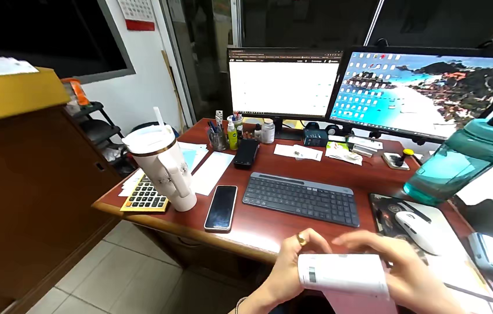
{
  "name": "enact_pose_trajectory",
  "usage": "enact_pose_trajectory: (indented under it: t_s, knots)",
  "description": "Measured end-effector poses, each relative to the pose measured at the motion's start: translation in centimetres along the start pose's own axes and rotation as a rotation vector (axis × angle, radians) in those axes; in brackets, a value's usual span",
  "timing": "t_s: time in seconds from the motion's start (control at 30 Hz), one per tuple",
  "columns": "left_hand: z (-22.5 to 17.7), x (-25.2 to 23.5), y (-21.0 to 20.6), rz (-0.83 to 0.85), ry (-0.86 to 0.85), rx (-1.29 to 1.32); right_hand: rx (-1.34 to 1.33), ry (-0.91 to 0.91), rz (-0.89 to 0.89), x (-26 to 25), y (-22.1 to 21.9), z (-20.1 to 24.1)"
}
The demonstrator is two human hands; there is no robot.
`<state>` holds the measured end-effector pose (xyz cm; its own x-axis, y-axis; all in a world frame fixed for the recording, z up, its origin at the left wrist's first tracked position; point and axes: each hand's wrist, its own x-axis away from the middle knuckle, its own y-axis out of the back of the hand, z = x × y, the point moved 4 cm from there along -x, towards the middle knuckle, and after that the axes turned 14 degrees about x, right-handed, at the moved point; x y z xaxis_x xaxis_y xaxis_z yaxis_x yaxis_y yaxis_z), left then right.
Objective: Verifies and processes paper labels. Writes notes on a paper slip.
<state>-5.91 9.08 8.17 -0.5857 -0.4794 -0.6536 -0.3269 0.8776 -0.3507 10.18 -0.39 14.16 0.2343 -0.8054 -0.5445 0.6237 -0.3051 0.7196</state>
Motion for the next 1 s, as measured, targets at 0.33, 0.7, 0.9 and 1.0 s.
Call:
enact_pose_trajectory:
  t_s: [0.33, 0.7, 0.9, 1.0]
  knots:
    - [-0.3, 1.2, 0.0, -0.045, -0.177, -0.283, 0.051, 0.011, 0.157, 0.3, 0.0, -0.2]
    - [0.0, 1.4, 0.7, -0.156, -0.173, -0.090, 0.001, -0.030, 0.072, 0.5, -0.2, -0.7]
    - [1.6, 2.2, 0.4, -0.074, 0.160, 0.115, -0.025, -0.077, 0.015, 0.5, -0.5, -0.9]
    - [1.7, 2.6, 1.2, -0.200, -0.108, -0.128, -0.020, -0.188, 0.258, 1.1, -1.3, -2.0]
